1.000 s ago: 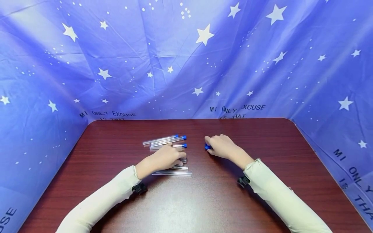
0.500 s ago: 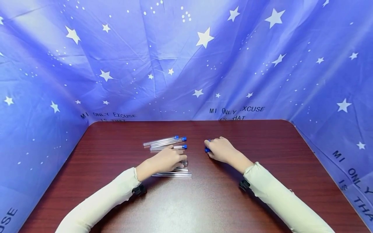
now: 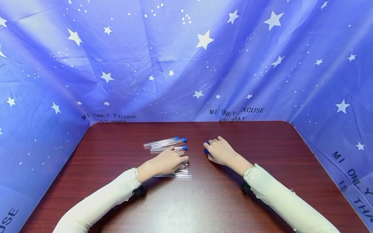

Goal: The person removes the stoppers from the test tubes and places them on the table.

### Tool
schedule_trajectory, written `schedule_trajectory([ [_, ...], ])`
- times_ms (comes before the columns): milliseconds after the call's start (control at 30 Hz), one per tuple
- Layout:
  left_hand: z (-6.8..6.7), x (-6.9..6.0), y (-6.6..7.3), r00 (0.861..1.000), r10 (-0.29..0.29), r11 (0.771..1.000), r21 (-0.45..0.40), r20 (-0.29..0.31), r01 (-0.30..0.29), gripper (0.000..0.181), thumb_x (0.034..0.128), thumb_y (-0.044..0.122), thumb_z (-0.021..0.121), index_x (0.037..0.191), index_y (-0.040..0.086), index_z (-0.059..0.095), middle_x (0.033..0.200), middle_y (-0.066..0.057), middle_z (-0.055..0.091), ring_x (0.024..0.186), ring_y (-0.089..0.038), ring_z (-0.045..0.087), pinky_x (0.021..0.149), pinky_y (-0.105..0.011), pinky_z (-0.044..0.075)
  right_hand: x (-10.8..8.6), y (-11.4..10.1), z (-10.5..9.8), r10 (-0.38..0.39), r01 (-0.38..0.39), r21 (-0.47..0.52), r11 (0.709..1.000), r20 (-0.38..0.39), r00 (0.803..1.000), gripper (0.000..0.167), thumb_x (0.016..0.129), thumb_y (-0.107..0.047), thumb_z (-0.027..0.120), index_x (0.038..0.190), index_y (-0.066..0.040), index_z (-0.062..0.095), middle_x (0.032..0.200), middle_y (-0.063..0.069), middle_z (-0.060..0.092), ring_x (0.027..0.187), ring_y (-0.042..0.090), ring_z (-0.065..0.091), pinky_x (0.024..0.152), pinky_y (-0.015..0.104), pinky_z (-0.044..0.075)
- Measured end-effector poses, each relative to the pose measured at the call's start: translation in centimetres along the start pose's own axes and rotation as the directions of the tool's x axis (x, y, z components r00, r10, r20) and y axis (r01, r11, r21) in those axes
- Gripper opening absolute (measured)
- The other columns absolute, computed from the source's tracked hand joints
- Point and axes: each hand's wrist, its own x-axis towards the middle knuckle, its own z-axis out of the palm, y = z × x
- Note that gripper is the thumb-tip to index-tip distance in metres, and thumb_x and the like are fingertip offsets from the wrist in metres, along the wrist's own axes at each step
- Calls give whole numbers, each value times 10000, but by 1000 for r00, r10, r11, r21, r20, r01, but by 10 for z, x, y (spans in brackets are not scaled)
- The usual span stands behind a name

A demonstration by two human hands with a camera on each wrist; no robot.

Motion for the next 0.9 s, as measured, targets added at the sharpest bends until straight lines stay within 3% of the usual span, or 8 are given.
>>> schedule_trajectory([
  [267, 3, -2, 2, 1000, -1, 998, 66, -7, 2, 237, 1059, 375, 506, 1229, 244, 606, 1209, 15, 647, 1171, -171, 618, 963, -422, 512, -1, 1, 1, -17, 16, -14, 1000, -16, 1000, 284, 803, -247, 786, 974, -58, 662, 851, 92, 679, 758, 261, 666, 712, 429, 457],
  [667, -4, -3, -1, 999, -43, 999, 19, -7, 43, 259, 1061, 397, 494, 1237, 230, 584, 1254, 2, 638, 1236, -200, 584, 1065, -487, 476, 1, 1, 0, -34, 33, -26, 999, -43, 999, 293, 792, -250, 789, 977, -69, 652, 843, 87, 664, 758, 264, 658, 717, 438, 458],
  [900, -6, -4, -4, 998, -59, 998, 9, -32, 59, 293, 1051, 444, 489, 1223, 225, 580, 1205, 25, 636, 1205, -192, 578, 1032, -457, 477, 1, 1, 1, -53, 51, -25, 998, -77, 996, 319, 773, -293, 799, 952, -79, 643, 799, 62, 626, 715, 251, 634, 684, 417, 435],
])
